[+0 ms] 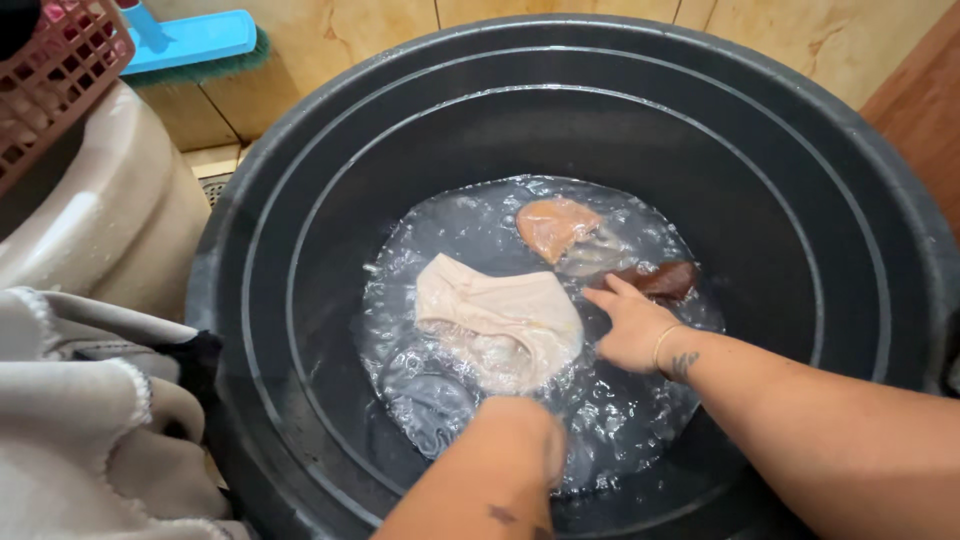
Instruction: The person hand-washes several small garments in a black basin filled with water. They repeatedly submerge, agitate, and wring out each item, including a light-colored piece, a dark piece, and a brown piece, then place them into a pink laundry basket.
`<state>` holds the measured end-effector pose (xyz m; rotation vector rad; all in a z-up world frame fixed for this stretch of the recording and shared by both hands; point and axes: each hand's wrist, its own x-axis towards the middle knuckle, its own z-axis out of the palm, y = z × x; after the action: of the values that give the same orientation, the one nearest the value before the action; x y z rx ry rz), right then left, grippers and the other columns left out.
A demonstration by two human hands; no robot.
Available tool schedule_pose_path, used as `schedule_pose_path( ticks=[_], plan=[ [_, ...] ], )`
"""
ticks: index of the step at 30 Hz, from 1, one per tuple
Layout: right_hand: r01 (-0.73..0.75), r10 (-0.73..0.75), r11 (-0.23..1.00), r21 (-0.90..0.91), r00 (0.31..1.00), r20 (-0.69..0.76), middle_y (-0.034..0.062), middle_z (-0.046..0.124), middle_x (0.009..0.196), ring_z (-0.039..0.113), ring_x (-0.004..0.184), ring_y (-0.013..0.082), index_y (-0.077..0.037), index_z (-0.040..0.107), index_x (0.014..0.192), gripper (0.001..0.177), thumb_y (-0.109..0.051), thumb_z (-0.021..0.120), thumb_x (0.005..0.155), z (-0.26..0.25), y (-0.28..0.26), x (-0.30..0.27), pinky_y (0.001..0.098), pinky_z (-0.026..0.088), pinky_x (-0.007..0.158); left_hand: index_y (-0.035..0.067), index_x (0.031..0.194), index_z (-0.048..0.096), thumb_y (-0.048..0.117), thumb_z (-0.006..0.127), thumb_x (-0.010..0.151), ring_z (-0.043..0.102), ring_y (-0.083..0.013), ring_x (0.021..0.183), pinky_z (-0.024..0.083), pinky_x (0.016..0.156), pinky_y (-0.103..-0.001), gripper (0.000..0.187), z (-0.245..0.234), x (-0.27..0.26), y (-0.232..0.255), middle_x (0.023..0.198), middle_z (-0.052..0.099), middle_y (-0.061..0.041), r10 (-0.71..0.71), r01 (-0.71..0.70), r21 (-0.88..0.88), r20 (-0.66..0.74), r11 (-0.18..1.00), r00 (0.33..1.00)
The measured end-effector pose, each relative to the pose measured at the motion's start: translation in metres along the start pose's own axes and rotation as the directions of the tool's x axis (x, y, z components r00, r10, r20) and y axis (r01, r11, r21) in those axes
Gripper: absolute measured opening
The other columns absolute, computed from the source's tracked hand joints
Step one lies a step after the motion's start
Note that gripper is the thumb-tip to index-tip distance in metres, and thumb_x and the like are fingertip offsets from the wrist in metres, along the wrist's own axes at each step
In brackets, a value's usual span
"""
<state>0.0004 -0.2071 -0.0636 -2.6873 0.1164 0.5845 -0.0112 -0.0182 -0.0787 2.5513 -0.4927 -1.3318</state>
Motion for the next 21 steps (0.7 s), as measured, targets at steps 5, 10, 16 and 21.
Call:
schedule_pose_path(
  ticks=[5,10,16,21],
  plan=[
    [-0.032,0.074,0.991,-0.128,0.94,0.334,0.0118,0.049,0.155,0.05,0.142,0.0273,-0.023,0.037,0.157,0.091,-0.015,0.08,0.076,0.02,0.017,-0.001,0.0305,0.042,0.116,-0.004,0.114,0.072,0.022,0.063,0.085,0.065,-0.0403,0.117,0.051,0.098,-0.045,0.04,0.003,-0.013,-0.002,0.123,0.066,-0.028,-0.012,0.003,0.069,0.132,0.998,0.991],
    [-0.132,0.01,0.878,0.459,0.966,0.26,0.0231,0.07,0.122,0.066,0.095,0.0399,-0.004,0.068,0.124,0.041,-0.021,0.07,0.087,0.022,0.02,0.012,0.0431,0.046,0.079,-0.008,0.113,0.071,0.032,0.062,0.09,0.068,-0.038,0.115,0.052,0.095,-0.044,0.047,-0.032,-0.036,0.02,0.12,0.069,-0.029,0.016,-0.079,-0.257,-0.237,0.963,0.971],
    [-0.398,0.205,0.315,0.862,0.915,0.347,0.0051,0.06,0.142,0.058,0.111,0.0219,-0.02,0.06,0.133,0.063,-0.068,0.053,0.092,-0.033,-0.023,0.0,0.0485,0.039,0.09,0.001,0.098,0.069,0.019,0.061,0.094,0.066,-0.0219,0.081,0.054,0.074,-0.041,0.02,-0.117,-0.061,0.046,0.092,0.071,-0.01,0.124,-0.519,-0.854,-0.512,0.038,0.85],
    [-0.361,0.183,0.176,0.916,0.926,0.33,0.0014,0.06,0.127,0.057,0.105,0.0316,-0.026,0.063,0.12,0.06,-0.074,0.043,0.089,-0.07,-0.075,-0.036,0.0635,0.047,0.084,0.004,0.102,0.064,0.029,0.066,0.107,0.063,-0.0239,0.093,0.052,0.086,-0.041,0.026,-0.162,-0.105,0.04,0.101,0.067,-0.011,0.448,-0.477,-0.659,-0.749,-0.582,0.488]
  ],
)
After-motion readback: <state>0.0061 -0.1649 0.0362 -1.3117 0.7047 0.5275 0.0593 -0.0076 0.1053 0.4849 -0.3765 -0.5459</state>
